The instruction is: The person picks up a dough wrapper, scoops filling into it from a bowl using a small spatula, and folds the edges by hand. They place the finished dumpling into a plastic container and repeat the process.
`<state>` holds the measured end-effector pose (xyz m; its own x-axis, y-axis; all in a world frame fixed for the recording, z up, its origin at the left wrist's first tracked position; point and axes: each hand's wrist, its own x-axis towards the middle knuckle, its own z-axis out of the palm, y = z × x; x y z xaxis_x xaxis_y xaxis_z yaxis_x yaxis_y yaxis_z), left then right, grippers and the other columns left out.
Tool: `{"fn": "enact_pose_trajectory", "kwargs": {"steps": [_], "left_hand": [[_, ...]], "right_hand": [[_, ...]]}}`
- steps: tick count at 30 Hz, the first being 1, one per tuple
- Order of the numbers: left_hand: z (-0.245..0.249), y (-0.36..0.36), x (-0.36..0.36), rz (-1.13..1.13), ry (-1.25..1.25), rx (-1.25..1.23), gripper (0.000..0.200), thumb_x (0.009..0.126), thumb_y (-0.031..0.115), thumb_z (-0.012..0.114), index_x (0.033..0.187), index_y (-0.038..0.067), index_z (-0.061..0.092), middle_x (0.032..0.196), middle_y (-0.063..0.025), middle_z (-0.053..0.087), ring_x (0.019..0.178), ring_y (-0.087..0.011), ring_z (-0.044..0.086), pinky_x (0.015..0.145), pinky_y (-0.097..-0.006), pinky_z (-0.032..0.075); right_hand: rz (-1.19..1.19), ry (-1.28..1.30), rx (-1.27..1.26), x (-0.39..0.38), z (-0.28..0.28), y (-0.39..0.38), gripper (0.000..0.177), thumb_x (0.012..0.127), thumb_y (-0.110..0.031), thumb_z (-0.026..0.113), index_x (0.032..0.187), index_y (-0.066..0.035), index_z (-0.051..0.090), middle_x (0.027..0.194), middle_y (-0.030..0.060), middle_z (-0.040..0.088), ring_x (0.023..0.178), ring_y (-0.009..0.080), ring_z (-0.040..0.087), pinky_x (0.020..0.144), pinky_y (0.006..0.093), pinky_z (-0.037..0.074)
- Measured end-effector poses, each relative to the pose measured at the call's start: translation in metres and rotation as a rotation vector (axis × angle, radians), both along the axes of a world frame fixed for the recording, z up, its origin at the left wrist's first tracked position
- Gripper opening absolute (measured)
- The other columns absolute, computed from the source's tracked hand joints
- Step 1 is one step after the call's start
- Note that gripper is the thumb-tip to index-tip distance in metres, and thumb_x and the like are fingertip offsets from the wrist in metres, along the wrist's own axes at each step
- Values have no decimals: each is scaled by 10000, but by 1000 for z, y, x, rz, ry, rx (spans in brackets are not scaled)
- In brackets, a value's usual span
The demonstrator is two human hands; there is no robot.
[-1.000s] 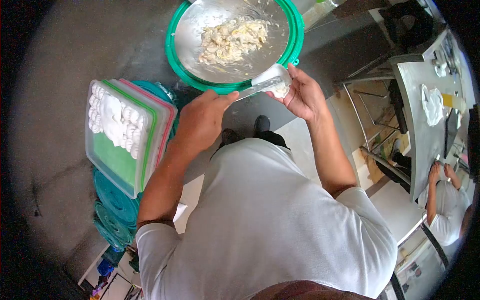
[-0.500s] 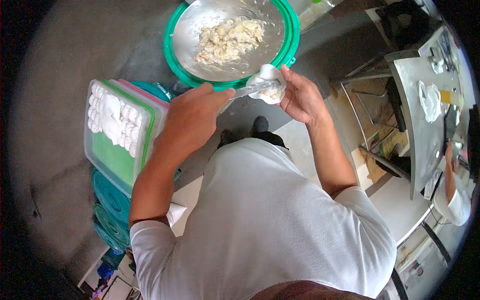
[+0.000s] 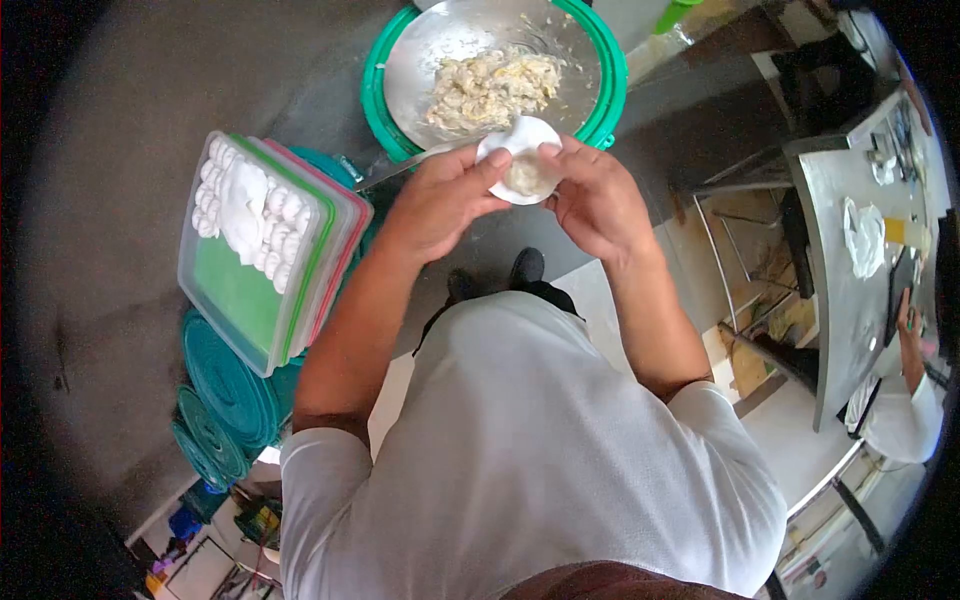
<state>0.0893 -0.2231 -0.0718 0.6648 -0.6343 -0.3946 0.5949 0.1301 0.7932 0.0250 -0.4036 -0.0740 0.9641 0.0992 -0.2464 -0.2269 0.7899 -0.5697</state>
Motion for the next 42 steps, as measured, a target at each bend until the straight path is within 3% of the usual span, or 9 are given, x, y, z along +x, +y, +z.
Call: {"fn": "enact_pose_trajectory", "kwargs": {"steps": [5, 11, 15, 22, 26, 35, 38, 40, 42], "left_hand": [[9, 34, 1, 140, 124, -72, 347, 937, 127, 616, 1239, -30, 550, 1133, -105, 640, 1004, -188, 630, 889, -343, 520], [33, 66, -34, 176, 14, -255, 379, 855, -5, 651, 1222, -25, 563, 1122, -110, 643, 1004, -190, 627, 898, -327, 510], [57, 72, -58, 261, -243, -306, 424, 800, -1, 750, 1195, -24, 598, 1174, -118, 646, 1049, -186, 633, 920, -330, 515], [76, 120, -66, 371, -870, -32, 511, 703, -4, 856, 1152, -43, 615, 1107, -102, 643, 976, -178, 653, 851, -322, 549], [79, 144, -74, 554, -636, -254, 396, 739, 56, 846, 1069, -53, 656, 1060, -92, 631, 965, -172, 642, 831, -307, 544], [78, 204, -79, 487, -745, -142, 288, 788, 112, 819, 1012, -36, 715, 1028, -78, 626, 886, -151, 624, 743, -258, 502], [81, 223, -79, 430, -948, -32, 274, 783, 95, 818, 1001, -33, 712, 1002, -77, 632, 886, -156, 624, 758, -267, 504], [89, 228, -86, 500, -742, -79, 297, 765, 71, 824, 1016, -25, 698, 1001, -85, 636, 900, -157, 622, 784, -278, 503], [78, 238, -80, 525, -877, -97, 311, 759, 60, 825, 1027, -20, 688, 1007, -91, 641, 903, -160, 622, 796, -282, 501]], "right_hand": [[30, -509, -914, -11, -6, 16, 648, 824, 82, 643, 1429, -3, 426, 1277, 88, 511, 1229, 179, 475, 961, 320, 444], [84, -600, -1150, -18, 36, 35, 655, 822, 8, 707, 1411, -15, 420, 1171, 120, 506, 1141, 242, 518, 944, 314, 451], [9, -476, -479, -29, 68, 81, 614, 839, 61, 702, 1383, -17, 428, 1156, 46, 517, 1068, 124, 520, 895, 243, 447], [34, -573, -570, -35, 85, 122, 643, 815, 82, 712, 1377, -8, 414, 1207, 66, 531, 1099, 126, 547, 886, 251, 469], [42, -495, -429, -37, 93, 152, 604, 814, 80, 712, 1351, 1, 448, 1176, 71, 567, 1069, 134, 567, 872, 254, 478], [10, -675, -663, -33, 83, 199, 242, 842, 73, 684, 1075, 30, 638, 992, 82, 641, 864, 121, 576, 768, 241, 454], [49, -448, -419, -35, 98, 219, 132, 836, 63, 689, 961, 24, 675, 958, 78, 641, 861, 140, 577, 781, 261, 454], [0, -726, -859, -31, 93, 220, 135, 835, 52, 692, 966, 19, 678, 931, 72, 637, 847, 157, 579, 788, 283, 454], [-7, -753, -889, -31, 97, 230, 141, 833, 49, 691, 970, 17, 681, 924, 72, 638, 855, 163, 577, 790, 285, 450]]}}
